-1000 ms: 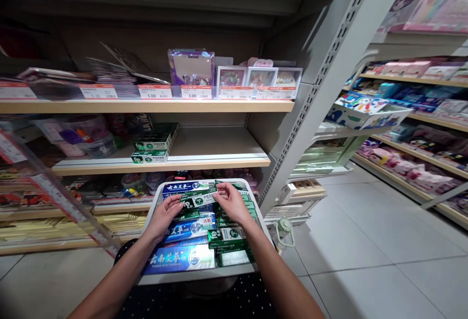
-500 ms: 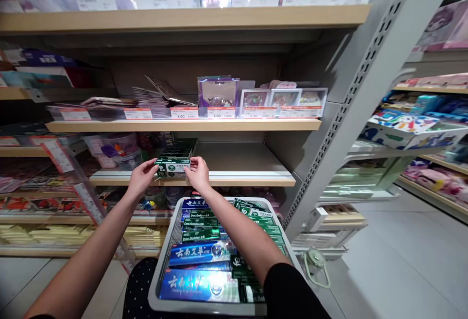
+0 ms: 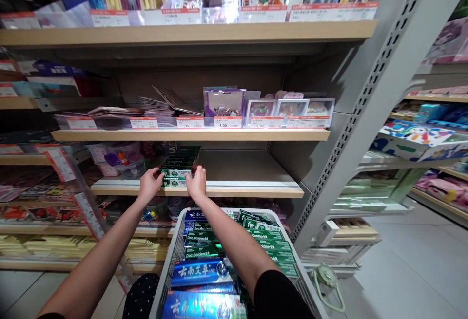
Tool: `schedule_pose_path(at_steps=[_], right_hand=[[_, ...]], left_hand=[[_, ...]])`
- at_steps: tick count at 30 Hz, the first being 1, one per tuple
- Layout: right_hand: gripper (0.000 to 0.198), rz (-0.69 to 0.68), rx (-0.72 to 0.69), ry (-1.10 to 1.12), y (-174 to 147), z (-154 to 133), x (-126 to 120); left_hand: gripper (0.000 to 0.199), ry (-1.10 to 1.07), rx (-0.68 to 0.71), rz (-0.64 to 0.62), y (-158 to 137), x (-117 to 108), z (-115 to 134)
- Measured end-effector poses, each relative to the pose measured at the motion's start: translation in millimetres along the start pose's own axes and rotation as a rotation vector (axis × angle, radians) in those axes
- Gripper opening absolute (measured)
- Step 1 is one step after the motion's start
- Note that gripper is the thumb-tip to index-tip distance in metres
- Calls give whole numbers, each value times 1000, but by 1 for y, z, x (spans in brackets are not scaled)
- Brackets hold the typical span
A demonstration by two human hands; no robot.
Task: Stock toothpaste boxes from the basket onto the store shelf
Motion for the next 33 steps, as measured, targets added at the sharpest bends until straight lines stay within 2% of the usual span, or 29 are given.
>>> schedule_pose_path(at_steps=[6,11,18,21,26,33], right_hand=[[18,-5,34,-63,7,7,8],[15,-4,33,-28,12,11,13],[16,-18,30,-19,14,12,14],[20,-40,6,-11,15,9,8],[30,-52,-68,0,19,14,-22],[26,-57,-184,181,5,40,-97]], left_hand=[[35,10,-38,-27,6,7,-5],[35,41,-67,-26,8,10,-9],[29,153,-35,-38,8,11,1],[32,134,-40,-34,6,10,4],[43,-12,66,47,-8,-3,26],[29,-156,180,13,-63,-12,74]])
Point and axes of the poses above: each hand's wrist, its own y-axis towards the middle knuckle, its own x-axis out of the palm, z = x × y, the point moved 8 cm from there along y, towards the middle knuckle, and after that the axes turned 15 degrees about -y, right-handed, at the moved point
